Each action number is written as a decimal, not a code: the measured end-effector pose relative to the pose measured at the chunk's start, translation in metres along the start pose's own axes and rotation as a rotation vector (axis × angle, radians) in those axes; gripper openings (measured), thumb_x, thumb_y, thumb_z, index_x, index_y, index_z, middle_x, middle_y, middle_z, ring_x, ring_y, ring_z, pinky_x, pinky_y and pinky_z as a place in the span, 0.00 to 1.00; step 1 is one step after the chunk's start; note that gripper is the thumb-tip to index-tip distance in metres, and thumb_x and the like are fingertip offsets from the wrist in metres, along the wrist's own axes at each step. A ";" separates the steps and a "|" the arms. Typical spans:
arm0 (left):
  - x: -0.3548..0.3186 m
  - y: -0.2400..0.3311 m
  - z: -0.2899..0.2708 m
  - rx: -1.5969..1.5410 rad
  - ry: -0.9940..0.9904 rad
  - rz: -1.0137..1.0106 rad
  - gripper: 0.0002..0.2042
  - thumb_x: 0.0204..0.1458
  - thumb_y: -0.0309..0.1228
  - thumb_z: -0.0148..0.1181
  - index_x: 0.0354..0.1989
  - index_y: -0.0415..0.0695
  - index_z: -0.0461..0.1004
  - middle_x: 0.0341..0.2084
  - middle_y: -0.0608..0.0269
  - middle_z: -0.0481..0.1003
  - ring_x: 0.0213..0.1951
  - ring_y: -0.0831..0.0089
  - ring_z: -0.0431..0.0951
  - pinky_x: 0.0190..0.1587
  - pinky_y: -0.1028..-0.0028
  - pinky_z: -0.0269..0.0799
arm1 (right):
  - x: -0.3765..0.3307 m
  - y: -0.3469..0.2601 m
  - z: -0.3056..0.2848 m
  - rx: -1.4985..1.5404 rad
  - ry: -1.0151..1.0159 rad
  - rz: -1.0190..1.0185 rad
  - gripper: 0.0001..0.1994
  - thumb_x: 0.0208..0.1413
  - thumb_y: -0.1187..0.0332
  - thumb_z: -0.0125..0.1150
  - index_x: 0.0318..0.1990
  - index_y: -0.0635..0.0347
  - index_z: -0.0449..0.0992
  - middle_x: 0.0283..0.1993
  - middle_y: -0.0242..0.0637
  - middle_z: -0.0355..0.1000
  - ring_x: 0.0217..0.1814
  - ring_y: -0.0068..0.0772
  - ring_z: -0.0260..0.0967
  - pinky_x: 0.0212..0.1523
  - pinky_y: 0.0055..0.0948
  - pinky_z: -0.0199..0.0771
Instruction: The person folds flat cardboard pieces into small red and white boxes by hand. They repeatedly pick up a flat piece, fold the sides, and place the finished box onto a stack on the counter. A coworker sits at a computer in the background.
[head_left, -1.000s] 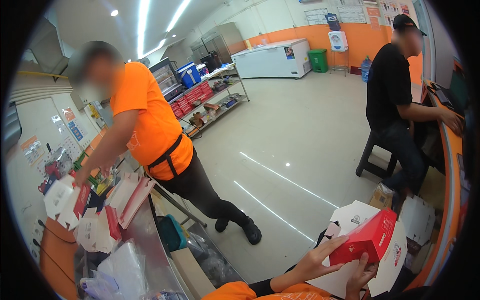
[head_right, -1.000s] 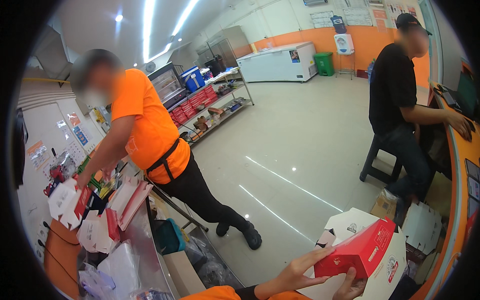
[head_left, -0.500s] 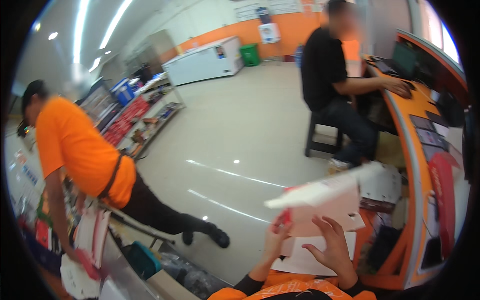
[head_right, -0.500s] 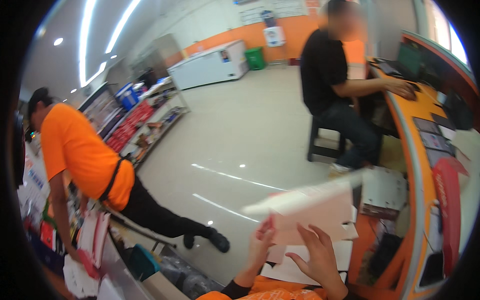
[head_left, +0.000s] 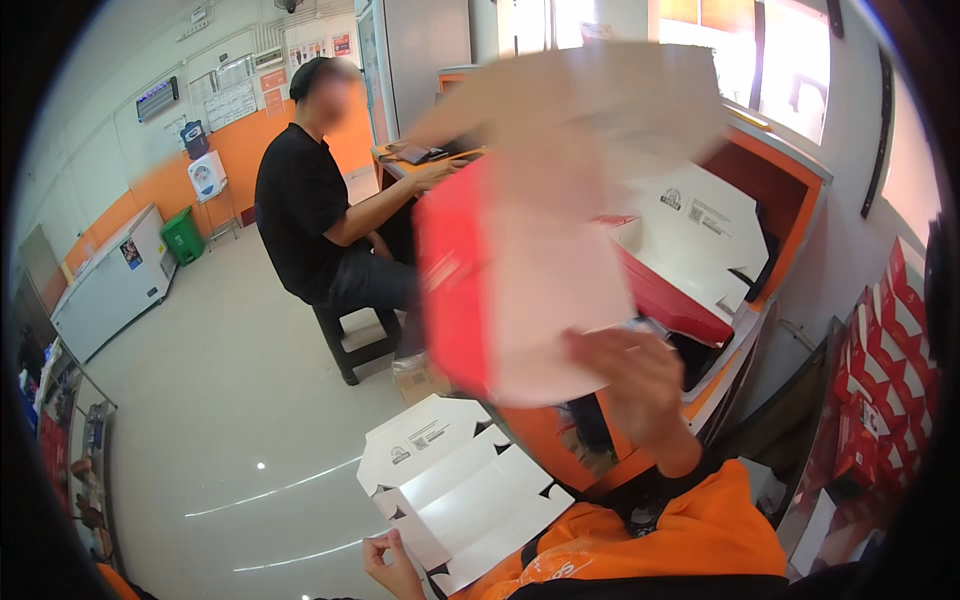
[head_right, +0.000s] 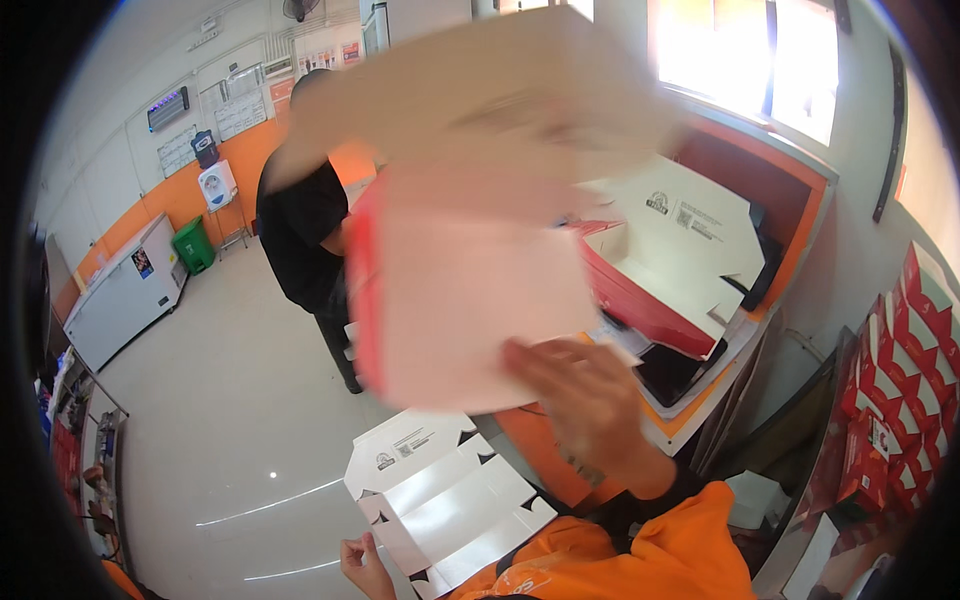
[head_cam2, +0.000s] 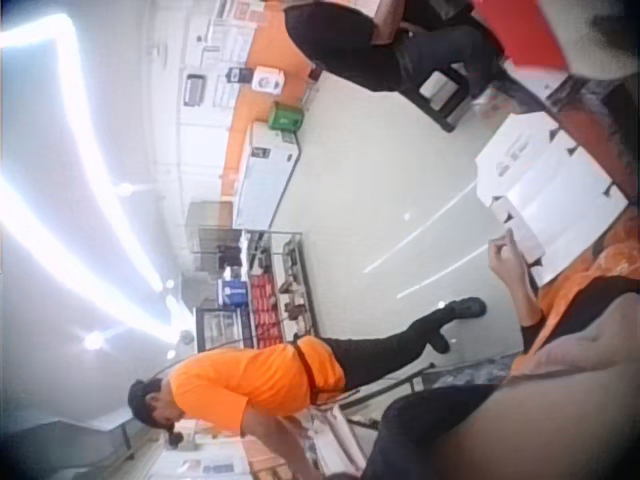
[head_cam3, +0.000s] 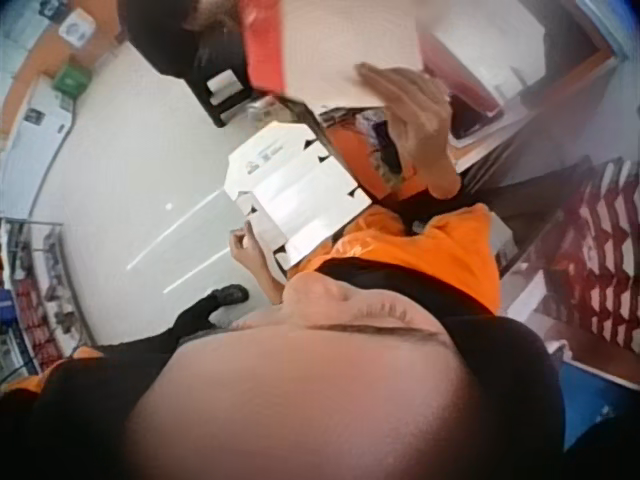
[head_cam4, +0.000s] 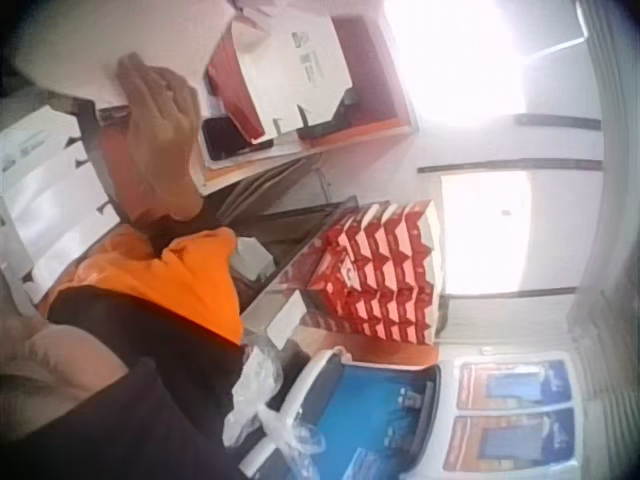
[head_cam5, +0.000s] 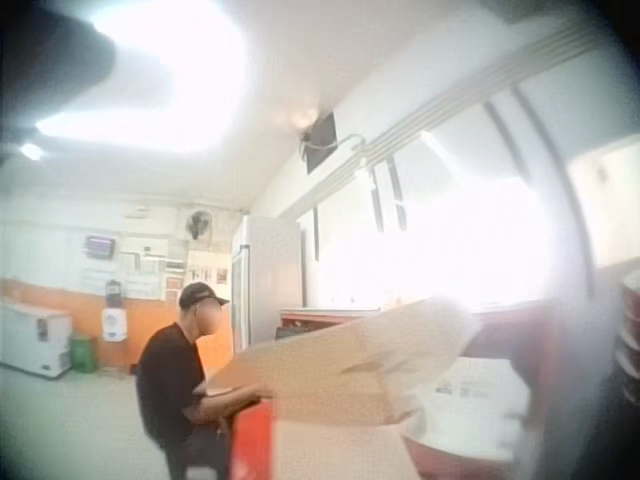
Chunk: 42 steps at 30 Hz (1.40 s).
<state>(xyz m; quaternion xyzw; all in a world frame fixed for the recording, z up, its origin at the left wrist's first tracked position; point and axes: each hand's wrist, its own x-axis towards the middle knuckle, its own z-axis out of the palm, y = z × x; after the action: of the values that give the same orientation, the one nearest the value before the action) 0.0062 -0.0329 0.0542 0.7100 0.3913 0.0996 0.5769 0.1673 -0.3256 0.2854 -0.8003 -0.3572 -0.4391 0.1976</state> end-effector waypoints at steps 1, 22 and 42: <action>0.001 -0.002 0.004 -0.017 0.010 0.082 0.26 0.45 0.28 0.61 0.54 0.34 0.62 0.52 0.35 0.61 0.54 0.45 0.61 0.56 0.55 0.56 | 0.003 0.009 -0.016 -0.128 0.071 0.014 0.21 0.40 0.80 0.54 0.47 0.58 0.75 0.46 0.34 0.74 0.41 0.36 0.72 0.42 0.34 0.70; -0.026 -0.038 0.055 0.767 0.063 0.317 0.42 0.42 0.33 0.63 0.61 0.24 0.45 0.61 0.32 0.50 0.63 0.41 0.47 0.65 0.56 0.41 | -0.001 0.149 -0.030 -0.291 -0.614 0.677 0.16 0.51 0.62 0.44 0.32 0.63 0.77 0.30 0.53 0.72 0.32 0.55 0.69 0.37 0.43 0.68; 0.001 -0.019 0.049 -0.325 -0.269 0.026 0.35 0.60 0.56 0.25 0.62 0.35 0.54 0.51 0.47 0.68 0.54 0.59 0.67 0.57 0.60 0.59 | -0.198 -0.116 0.204 0.931 -1.149 0.847 0.26 0.55 0.51 0.57 0.48 0.67 0.67 0.34 0.47 0.74 0.35 0.33 0.74 0.37 0.29 0.71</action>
<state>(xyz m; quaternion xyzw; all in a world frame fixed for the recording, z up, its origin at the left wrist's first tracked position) 0.0276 -0.0686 0.0217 0.6198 0.2804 0.0732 0.7293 0.1239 -0.1983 0.0096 -0.8021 -0.2165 0.3379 0.4422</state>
